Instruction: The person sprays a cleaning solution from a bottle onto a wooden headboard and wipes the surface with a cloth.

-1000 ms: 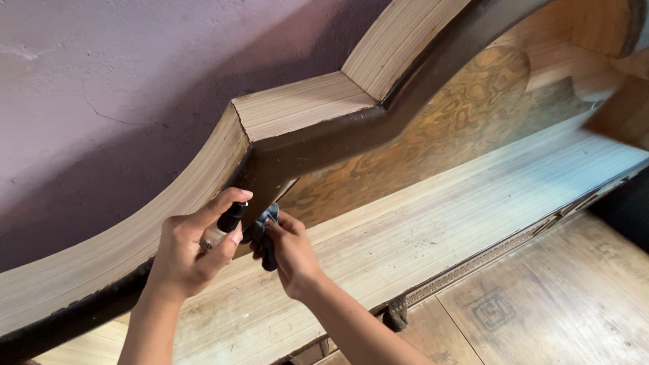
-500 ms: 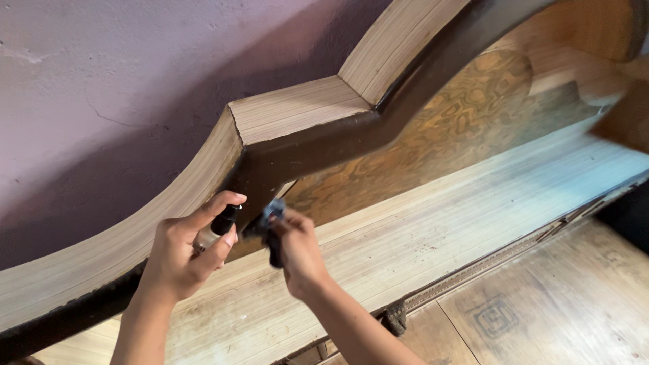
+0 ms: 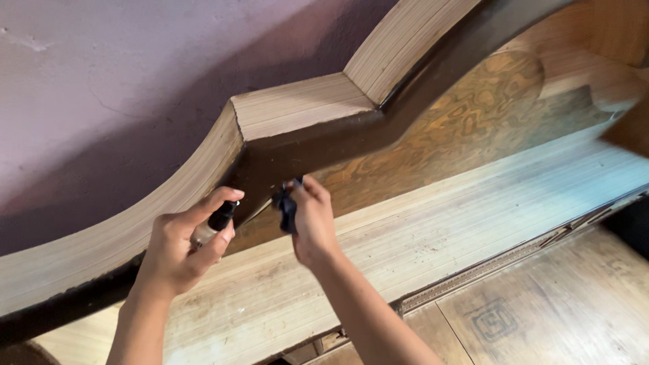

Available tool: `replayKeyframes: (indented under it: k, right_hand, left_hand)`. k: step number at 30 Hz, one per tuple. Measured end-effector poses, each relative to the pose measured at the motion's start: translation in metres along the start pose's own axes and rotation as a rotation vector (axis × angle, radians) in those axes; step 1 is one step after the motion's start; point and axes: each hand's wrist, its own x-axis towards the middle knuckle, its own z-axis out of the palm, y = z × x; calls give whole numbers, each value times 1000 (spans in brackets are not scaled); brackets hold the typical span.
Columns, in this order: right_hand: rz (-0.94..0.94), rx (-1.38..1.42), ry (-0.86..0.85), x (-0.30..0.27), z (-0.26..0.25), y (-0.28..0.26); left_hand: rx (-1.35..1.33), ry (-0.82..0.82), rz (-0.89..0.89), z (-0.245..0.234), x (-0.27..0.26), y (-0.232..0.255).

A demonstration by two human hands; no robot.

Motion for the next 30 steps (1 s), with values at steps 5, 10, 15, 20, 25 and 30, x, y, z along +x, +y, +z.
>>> replayKeyframes:
  k: [5,10,15,20,25,30]
  right_hand:
    - [45,-73,-15,-21,5,31]
    - [279,-248,-88,-38,2,26]
    - [-78,101,22,-5,20,10]
    - [215,152,-35,-31,33,50]
    - [253,246,-4,-32,16,47]
    - [117,406,56,11,25,24]
  left_hand:
    - [-26,-37,50,-4,-2,0]
    - [-40,-12,323,-8,4,-2]
    - [-5,-81,87,-8,3,-7]
    - [-45,-66,137,-10,4,-7]
    - [-114,-27,239,-10,7,-7]
    - [-95,-53,169,-7,5,-15]
